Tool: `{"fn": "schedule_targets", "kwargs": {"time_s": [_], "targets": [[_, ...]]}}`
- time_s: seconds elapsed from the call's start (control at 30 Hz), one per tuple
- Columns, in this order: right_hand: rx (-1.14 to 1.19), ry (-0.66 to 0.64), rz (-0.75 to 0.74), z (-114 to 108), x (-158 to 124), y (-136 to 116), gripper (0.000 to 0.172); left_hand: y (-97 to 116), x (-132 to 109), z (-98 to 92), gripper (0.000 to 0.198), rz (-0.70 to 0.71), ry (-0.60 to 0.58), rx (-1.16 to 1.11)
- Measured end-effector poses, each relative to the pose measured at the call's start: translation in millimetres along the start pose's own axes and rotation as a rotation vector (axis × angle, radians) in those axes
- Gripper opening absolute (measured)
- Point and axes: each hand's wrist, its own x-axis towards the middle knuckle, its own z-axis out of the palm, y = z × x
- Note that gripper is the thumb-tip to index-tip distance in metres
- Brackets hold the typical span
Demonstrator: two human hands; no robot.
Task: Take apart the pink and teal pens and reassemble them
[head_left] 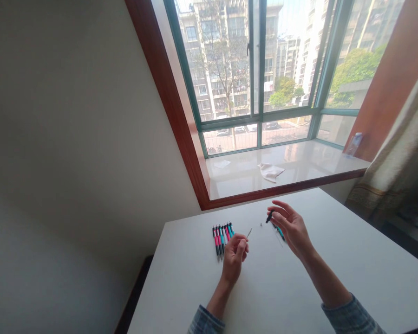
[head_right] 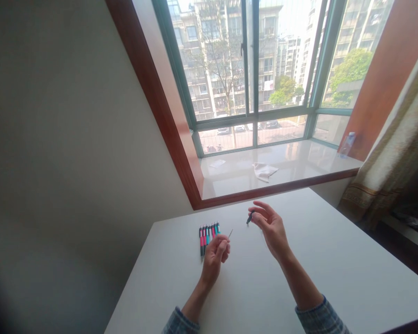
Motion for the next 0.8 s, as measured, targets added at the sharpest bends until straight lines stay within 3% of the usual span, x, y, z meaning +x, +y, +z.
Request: {"fn": "schedule_targets", "kwargs": {"time_s": [0.13, 0.27, 0.43, 0.6, 0.8], "targets": [[-0.505, -0.068, 0.005, -25, -24, 23, 0.038, -1, 3, -2.8, 0.036, -0.027, 0.048, -0.176], [-0.911, -0.171, -0.048, -30, -50, 61, 0.033, -2, 4, -2.7, 0.035, 0.005, 0.05, -0.184], [-1.035, -0.162, -0.11, -22, -59, 71, 0.034, -3, -2, -2.4, 0.033, 0.022, 0.051, -0.161], [-1.102, -0.104, -0.075, -29, -70, 71, 0.024, -3, -10, -10.4, 0.032, 0.019, 0.071, -0.141], [-1.1, -0.163, -0.081, -22, -79, 73, 0.024, -2, -15, -18.2, 0.033, -0.002, 0.12, -0.107]]}}
